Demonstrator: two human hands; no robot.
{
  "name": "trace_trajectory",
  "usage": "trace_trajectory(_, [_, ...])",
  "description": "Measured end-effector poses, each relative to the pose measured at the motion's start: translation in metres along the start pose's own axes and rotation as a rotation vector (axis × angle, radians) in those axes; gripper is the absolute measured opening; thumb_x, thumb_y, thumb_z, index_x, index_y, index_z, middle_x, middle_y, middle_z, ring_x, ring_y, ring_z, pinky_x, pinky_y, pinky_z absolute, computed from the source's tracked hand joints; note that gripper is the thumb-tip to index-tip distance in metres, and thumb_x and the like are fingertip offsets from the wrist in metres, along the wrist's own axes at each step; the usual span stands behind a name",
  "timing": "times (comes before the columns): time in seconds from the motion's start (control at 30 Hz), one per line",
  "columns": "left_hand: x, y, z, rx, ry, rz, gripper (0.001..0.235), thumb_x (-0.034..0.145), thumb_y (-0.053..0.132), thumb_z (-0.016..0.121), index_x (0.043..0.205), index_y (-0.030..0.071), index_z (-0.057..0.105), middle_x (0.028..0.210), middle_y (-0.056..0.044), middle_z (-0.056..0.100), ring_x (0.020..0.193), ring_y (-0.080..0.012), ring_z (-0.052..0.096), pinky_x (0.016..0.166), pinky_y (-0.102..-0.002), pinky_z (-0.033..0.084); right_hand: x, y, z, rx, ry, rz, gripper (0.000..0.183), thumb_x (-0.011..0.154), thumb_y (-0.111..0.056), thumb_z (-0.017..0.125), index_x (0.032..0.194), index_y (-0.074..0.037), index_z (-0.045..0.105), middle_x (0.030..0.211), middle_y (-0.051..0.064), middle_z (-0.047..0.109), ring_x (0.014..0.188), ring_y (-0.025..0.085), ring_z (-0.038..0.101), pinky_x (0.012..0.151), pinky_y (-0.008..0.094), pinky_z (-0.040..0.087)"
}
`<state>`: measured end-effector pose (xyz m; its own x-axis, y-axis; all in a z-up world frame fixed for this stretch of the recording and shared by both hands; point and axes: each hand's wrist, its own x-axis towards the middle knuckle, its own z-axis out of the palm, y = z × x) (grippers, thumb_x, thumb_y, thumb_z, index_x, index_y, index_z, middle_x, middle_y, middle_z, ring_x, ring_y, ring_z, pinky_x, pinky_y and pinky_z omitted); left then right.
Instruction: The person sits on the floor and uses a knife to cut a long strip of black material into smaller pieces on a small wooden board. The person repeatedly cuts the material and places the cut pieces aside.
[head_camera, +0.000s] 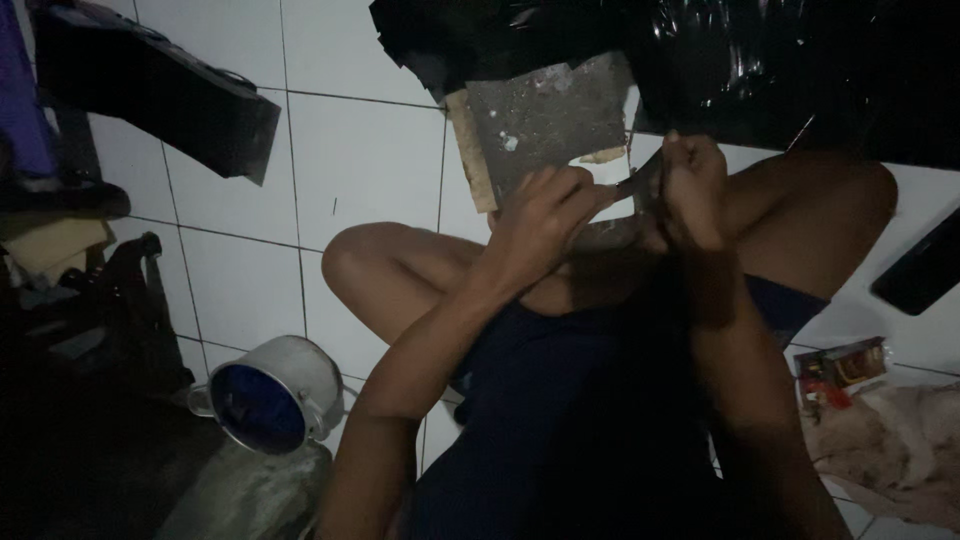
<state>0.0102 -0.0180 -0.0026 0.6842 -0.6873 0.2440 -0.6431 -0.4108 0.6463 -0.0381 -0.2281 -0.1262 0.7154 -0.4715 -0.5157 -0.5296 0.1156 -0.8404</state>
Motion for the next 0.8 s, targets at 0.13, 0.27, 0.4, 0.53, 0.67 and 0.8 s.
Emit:
trace_trajectory(0.13, [0.001,0.001,-0.001,0.006,0.015,0.01,0.019,0.096,0.007,0.071,0.114,0.011,0.075,0.103,-0.002,0.064,0.09,-0.0172,0.06,0.078,-0.035,0.047,0.011,0.005,0.001,0.006,0.035,0.058,0.019,0.111,-0.02,0.056,0.102,-0.003,0.058,0.075,0.006,0.061,0.059,0.011,0.057,0.051,0.027,0.047])
trace_trajectory(0.27, [0.002,0.005,-0.002,0.004,0.028,-0.005,0.017,0.097,0.009,0.072,0.113,0.011,0.075,0.101,-0.001,0.064,0.088,-0.0172,0.06,0.077,-0.036,0.046,0.022,0.007,0.003,0.113,0.088,0.167,0.021,0.109,-0.021,0.057,0.1,-0.002,0.057,0.074,0.008,0.061,0.057,0.012,0.055,0.048,0.028,0.045])
trace_trajectory(0.4, [0.005,0.007,-0.002,0.022,0.016,0.013,0.021,0.096,0.007,0.07,0.116,0.01,0.074,0.104,-0.001,0.065,0.091,-0.0164,0.062,0.077,-0.035,0.045,0.033,0.019,0.004,-0.022,0.116,0.175,0.018,0.108,-0.019,0.053,0.104,-0.002,0.059,0.081,0.008,0.064,0.064,0.014,0.061,0.054,0.03,0.051])
trace_trajectory(0.53, [0.003,0.01,-0.004,0.049,-0.016,0.016,0.025,0.096,0.007,0.069,0.12,0.012,0.073,0.108,-0.001,0.064,0.093,-0.017,0.062,0.079,-0.035,0.044,0.055,0.033,0.002,-0.276,0.163,0.131,0.023,0.107,-0.022,0.055,0.107,-0.001,0.064,0.091,0.012,0.069,0.078,0.017,0.067,0.066,0.032,0.054])
trace_trajectory(0.67, [0.004,0.013,-0.004,0.105,-0.039,0.017,0.029,0.098,0.003,0.065,0.123,0.014,0.072,0.111,0.0,0.064,0.091,-0.0161,0.062,0.078,-0.035,0.042,0.07,0.046,-0.001,-0.276,0.14,0.257,0.03,0.107,-0.024,0.052,0.105,0.002,0.066,0.098,0.018,0.072,0.082,0.021,0.07,0.07,0.037,0.056])
trace_trajectory(0.8, [0.006,0.014,-0.002,0.171,-0.104,0.013,0.034,0.097,0.006,0.067,0.129,0.018,0.071,0.105,0.0,0.063,0.087,-0.0163,0.06,0.075,-0.036,0.042,0.085,0.062,-0.005,-0.458,0.122,0.258,0.037,0.112,-0.025,0.051,0.104,0.005,0.072,0.1,0.02,0.073,0.084,0.023,0.07,0.076,0.039,0.054])
